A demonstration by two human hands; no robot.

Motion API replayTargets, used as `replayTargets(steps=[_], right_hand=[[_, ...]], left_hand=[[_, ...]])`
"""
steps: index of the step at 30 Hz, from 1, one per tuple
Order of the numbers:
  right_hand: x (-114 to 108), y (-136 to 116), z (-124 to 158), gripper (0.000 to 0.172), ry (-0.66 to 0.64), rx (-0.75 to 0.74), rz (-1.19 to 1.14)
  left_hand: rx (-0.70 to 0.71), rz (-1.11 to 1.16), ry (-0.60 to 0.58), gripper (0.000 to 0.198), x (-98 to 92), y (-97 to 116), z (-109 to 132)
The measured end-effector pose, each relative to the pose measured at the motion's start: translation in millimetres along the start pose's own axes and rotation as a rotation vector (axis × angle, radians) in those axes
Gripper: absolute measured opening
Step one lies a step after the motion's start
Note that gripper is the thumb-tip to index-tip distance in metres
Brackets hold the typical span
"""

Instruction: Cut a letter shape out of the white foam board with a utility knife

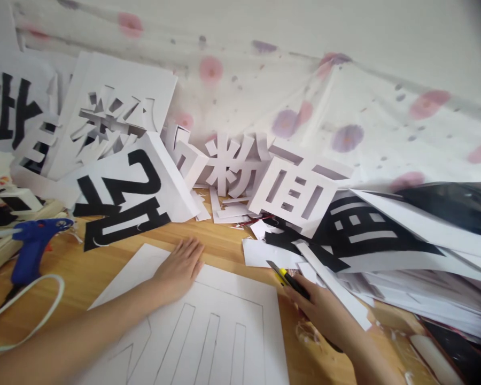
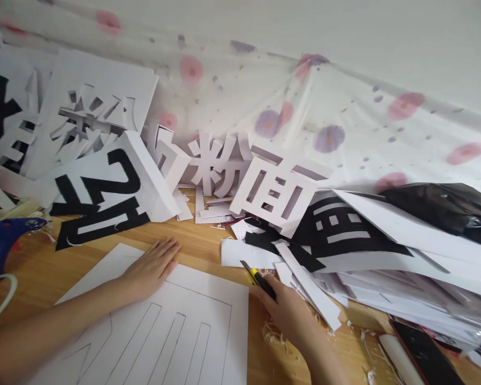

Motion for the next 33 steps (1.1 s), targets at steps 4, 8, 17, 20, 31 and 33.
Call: replayTargets(steps=[4, 8, 17, 20, 31, 33], right_hand=[[15.8, -29.6, -1.4, 0.021, -0.076, -0.196, 0.127], [35.7, -70.3, -11.8, 0.011, -0.097, -0.332, 0.338], [73.0, -133.4, -37.8, 0.014, -0.149, -0.486, 0.672], [80.1, -133.0, -36.4, 0.013, -0.145, -0.486, 0.701], [86.0, -132.9, -36.4, 0.016, -0.157, -0.501, 0.689], [86.8, -133.6, -35.9, 0.016, -0.161, -0.510, 0.686]], left_hand=[[-0.008, 0.046, 0.008, 0.056, -1.2, -1.0, 1.1], [-0.011, 0.138, 0.029, 0.052, -4.0, -5.8, 0.2], [0.037, 0.159, 0.069, 0.048, -4.0, -5.2, 0.0], [0.046, 0.178, 0.069, 0.048, -5.8, -4.2, 1.2], [0.047, 0.187, 0.063, 0.048, -4.9, -2.9, 1.2], [0.046, 0.169, 0.049, 0.048, -4.9, -2.4, 1.4]])
Point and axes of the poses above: each hand's wrist, its own z-axis away from the middle knuckle, its own x-axis out of the palm, y = z × x, the point moved 10 cm from there along -z, towards the middle knuckle, and after that the axes turned 11 degrees about -x, right-handed, at the moved point
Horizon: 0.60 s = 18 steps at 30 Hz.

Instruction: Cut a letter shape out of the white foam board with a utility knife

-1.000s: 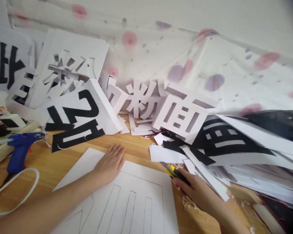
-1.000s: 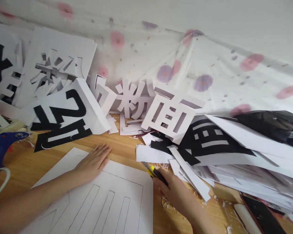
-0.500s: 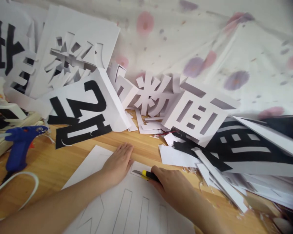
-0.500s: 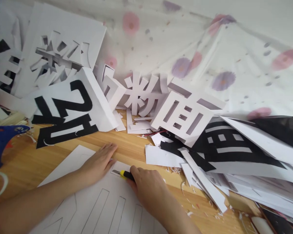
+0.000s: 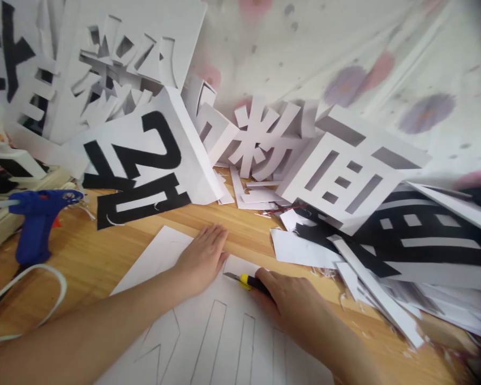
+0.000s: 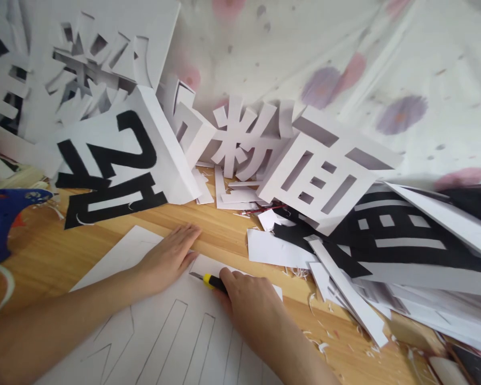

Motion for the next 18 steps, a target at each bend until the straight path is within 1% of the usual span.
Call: replayTargets(steps=[5, 12, 18], right_hand=[[4.7, 1.5, -0.1, 0.017, -0.016, 0.000, -0.001], [4.2, 0.7, -0.6, 0.016, 0.002, -0.017, 0.008], [7.0, 1.6, -1.5, 0.016, -0.031, -0.009, -0.019]], left_hand=[[-0.010, -0.007, -0.019, 0.049, 0.2, -0.6, -0.1], [-0.001, -0.001, 0.004, 0.048, -0.7, -0.6, 0.4], [0.003, 0.033, -0.004, 0.048, -0.9, 0.0, 0.7]])
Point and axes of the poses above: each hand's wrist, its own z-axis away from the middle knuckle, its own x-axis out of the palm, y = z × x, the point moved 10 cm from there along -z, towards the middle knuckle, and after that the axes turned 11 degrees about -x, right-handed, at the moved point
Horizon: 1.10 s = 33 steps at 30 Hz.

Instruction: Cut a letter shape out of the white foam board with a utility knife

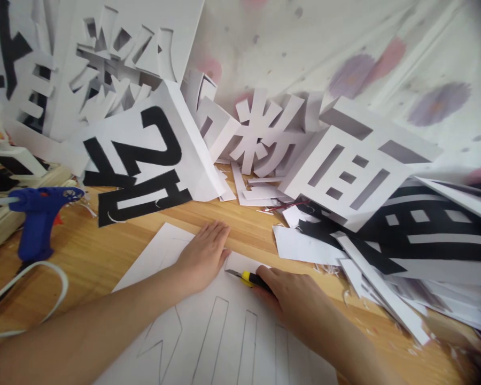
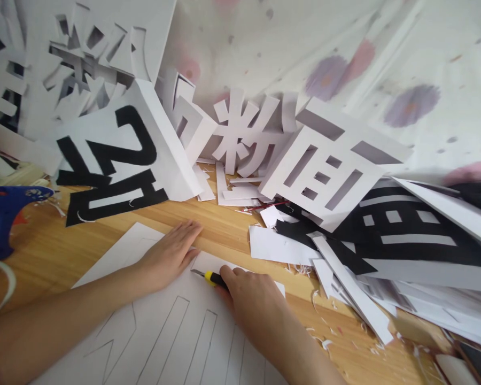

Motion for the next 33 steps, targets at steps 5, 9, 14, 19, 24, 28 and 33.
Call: replayTargets(steps=[5, 9, 14, 19, 24, 28, 33], right_hand=[[1.1, -0.2, -0.4, 0.015, -0.009, -0.001, -0.007], [1.0, 0.4, 0.3, 0.016, 0.000, 0.005, -0.015], [-1.0, 0.3, 1.1, 0.016, 0.007, -0.001, -0.040], [-3.9, 0.0, -2.1, 0.015, -0.001, -0.037, -0.031], [-15.2, -3.3, -8.1, 0.017, -0.006, -0.113, 0.084], [-21.7, -6.6, -10.6, 0.018, -0.007, -0.166, 0.167], [-16.4, -7.3, -8.6, 0.016, -0.020, -0.187, 0.177]], left_hand=[[-0.010, -0.016, -0.006, 0.048, 0.4, -0.5, -0.1], [-0.003, -0.032, -0.003, 0.048, 0.7, -0.3, 0.0], [0.012, 0.010, 0.025, 0.047, 0.7, -1.3, -0.2], [0.004, 0.005, 0.021, 0.047, 0.9, -0.8, -1.1], [-0.020, -0.071, -0.034, 0.050, 3.7, -0.2, -2.6], [-0.022, -0.065, -0.046, 0.049, 4.1, -0.7, -3.3], [-0.020, -0.061, -0.044, 0.049, 3.2, -1.2, -2.9]])
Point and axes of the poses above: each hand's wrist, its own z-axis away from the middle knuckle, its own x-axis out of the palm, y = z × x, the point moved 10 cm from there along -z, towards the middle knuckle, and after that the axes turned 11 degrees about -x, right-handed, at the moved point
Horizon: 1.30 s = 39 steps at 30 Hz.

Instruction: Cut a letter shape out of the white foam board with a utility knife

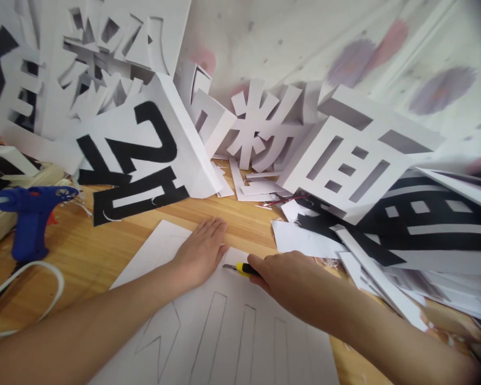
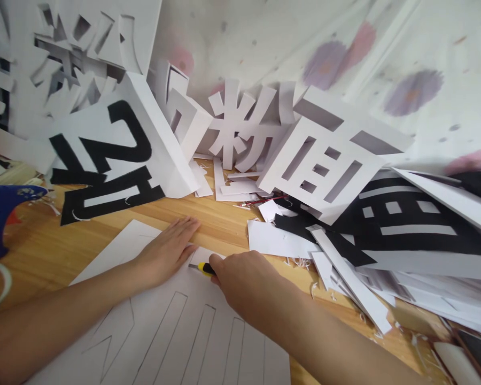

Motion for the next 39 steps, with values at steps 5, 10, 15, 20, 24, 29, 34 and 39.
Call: replayTargets(steps=[5, 10, 15, 20, 24, 29, 34, 39], right_hand=[[6.0, 3.3, 0.4, 0.015, -0.028, 0.011, -0.011], [2.5, 2.7, 2.0, 0.014, -0.043, -0.008, 0.012], [-0.9, -1.4, 5.5, 0.015, -0.005, -0.017, 0.076], [2.4, -1.9, 7.8, 0.016, 0.020, -0.022, 0.115], [6.4, -0.4, 9.0, 0.017, 0.019, -0.028, 0.083], [8.6, 0.5, 10.8, 0.018, 0.019, -0.034, 0.056], [12.1, 2.8, 12.2, 0.017, 0.005, -0.026, 0.036], [19.4, 5.3, 14.2, 0.014, -0.009, -0.001, 0.027]], left_hand=[[-0.013, -0.025, -0.007, 0.050, -1.8, 0.1, 0.2], [-0.017, -0.034, -0.016, 0.050, -2.9, 1.4, 0.3], [-0.011, -0.020, 0.009, 0.049, -4.1, 0.7, 0.8], [0.000, -0.008, 0.021, 0.049, -3.1, 0.1, 1.8], [-0.003, 0.011, 0.024, 0.049, -4.1, -0.9, 2.3], [-0.007, 0.007, 0.024, 0.050, -4.0, -2.3, 2.0], [-0.010, 0.007, 0.013, 0.051, -3.6, -2.8, 2.4], [-0.008, 0.009, 0.017, 0.051, -5.4, -2.5, 2.5]])
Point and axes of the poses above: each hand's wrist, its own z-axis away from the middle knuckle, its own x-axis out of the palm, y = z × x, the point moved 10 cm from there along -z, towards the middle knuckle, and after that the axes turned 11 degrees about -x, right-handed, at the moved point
